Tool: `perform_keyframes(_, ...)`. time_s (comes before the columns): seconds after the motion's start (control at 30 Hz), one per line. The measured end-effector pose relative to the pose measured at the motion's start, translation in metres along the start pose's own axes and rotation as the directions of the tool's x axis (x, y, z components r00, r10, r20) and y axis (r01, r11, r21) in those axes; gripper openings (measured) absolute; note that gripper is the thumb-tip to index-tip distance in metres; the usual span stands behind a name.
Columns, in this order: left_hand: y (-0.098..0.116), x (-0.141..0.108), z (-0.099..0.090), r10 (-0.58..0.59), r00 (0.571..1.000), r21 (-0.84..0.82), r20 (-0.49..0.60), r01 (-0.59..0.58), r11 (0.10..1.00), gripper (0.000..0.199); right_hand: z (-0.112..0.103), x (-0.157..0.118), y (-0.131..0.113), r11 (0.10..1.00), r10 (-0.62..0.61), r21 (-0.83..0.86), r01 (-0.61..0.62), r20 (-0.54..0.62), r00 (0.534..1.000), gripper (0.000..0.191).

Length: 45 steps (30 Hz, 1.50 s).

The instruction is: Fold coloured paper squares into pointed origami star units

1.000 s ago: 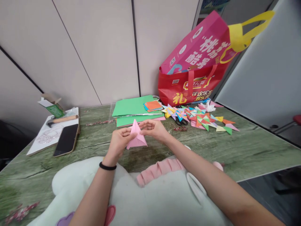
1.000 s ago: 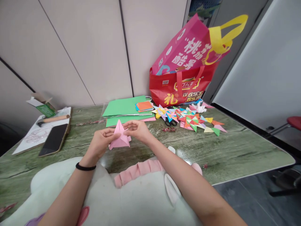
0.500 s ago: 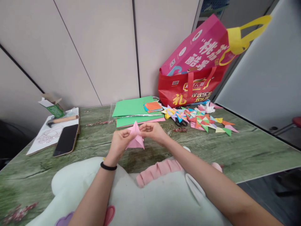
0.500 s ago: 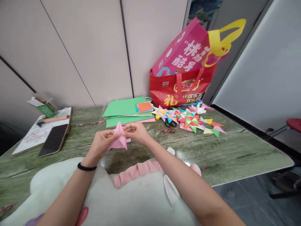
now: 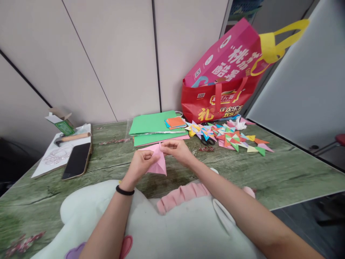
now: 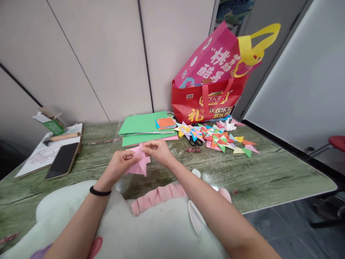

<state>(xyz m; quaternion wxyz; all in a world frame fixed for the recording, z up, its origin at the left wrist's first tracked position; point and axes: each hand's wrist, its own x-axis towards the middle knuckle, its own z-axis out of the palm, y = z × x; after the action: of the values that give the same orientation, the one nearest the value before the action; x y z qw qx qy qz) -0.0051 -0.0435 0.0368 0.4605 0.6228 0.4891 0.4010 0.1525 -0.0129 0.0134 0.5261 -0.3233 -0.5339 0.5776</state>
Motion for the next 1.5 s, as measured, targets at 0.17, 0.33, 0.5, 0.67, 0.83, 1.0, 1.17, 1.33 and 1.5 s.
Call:
perform_keyframes(0.17, 0.004, -0.001, 0.003, -0.009, 1.000, 0.013, -0.001, 0.009, 1.000, 0.028, 0.000, 0.001, -0.001, 0.999, 0.048, 0.022, -0.047, -0.033, 0.998, 0.029)
perform_keyframes(0.33, 0.004, -0.001, 0.004, -0.019, 1.000, 0.017, -0.008, 0.019, 1.000, 0.028, 0.005, 0.000, -0.001, 1.000, 0.005, -0.007, -0.005, -0.077, 0.997, 0.030)
perform_keyframes(0.5, 0.004, -0.002, 0.006, -0.041, 0.999, 0.004, -0.005, 0.041, 0.999, 0.028, 0.007, -0.001, -0.003, 1.000, -0.014, 0.001, 0.014, -0.076, 0.997, 0.031)
perform_keyframes(0.67, 0.005, 0.000, 0.008, -0.017, 1.000, 0.062, 0.006, 0.017, 0.998, 0.026, 0.004, 0.002, 0.000, 0.999, 0.051, 0.015, -0.050, -0.111, 0.993, 0.034)
perform_keyframes(0.83, 0.004, 0.000, 0.011, -0.014, 1.000, 0.062, -0.001, 0.014, 0.998, 0.027, 0.004, 0.002, 0.004, 0.998, 0.043, -0.030, -0.048, -0.148, 0.988, 0.037)
perform_keyframes(1.0, 0.002, -0.001, 0.013, -0.063, 0.997, -0.001, -0.040, 0.063, 0.998, 0.026, 0.004, 0.000, 0.001, 0.990, -0.023, -0.143, 0.021, -0.013, 1.000, 0.035)
perform_keyframes(1.17, 0.002, -0.001, 0.012, -0.074, 0.997, -0.061, -0.003, 0.073, 0.995, 0.026, 0.004, 0.000, 0.001, 0.989, -0.084, -0.123, 0.080, -0.025, 0.996, 0.032)
perform_keyframes(1.33, -0.002, 0.000, 0.010, -0.048, 0.997, -0.074, -0.066, 0.043, 0.996, 0.025, 0.003, -0.001, 0.002, 0.996, 0.029, -0.080, -0.026, 0.043, 0.999, 0.031)
perform_keyframes(1.5, -0.004, 0.002, 0.007, -0.035, 0.992, -0.097, -0.119, 0.024, 0.995, 0.026, 0.004, -0.001, -0.001, 0.998, 0.057, -0.029, -0.056, 0.061, 0.996, 0.031)
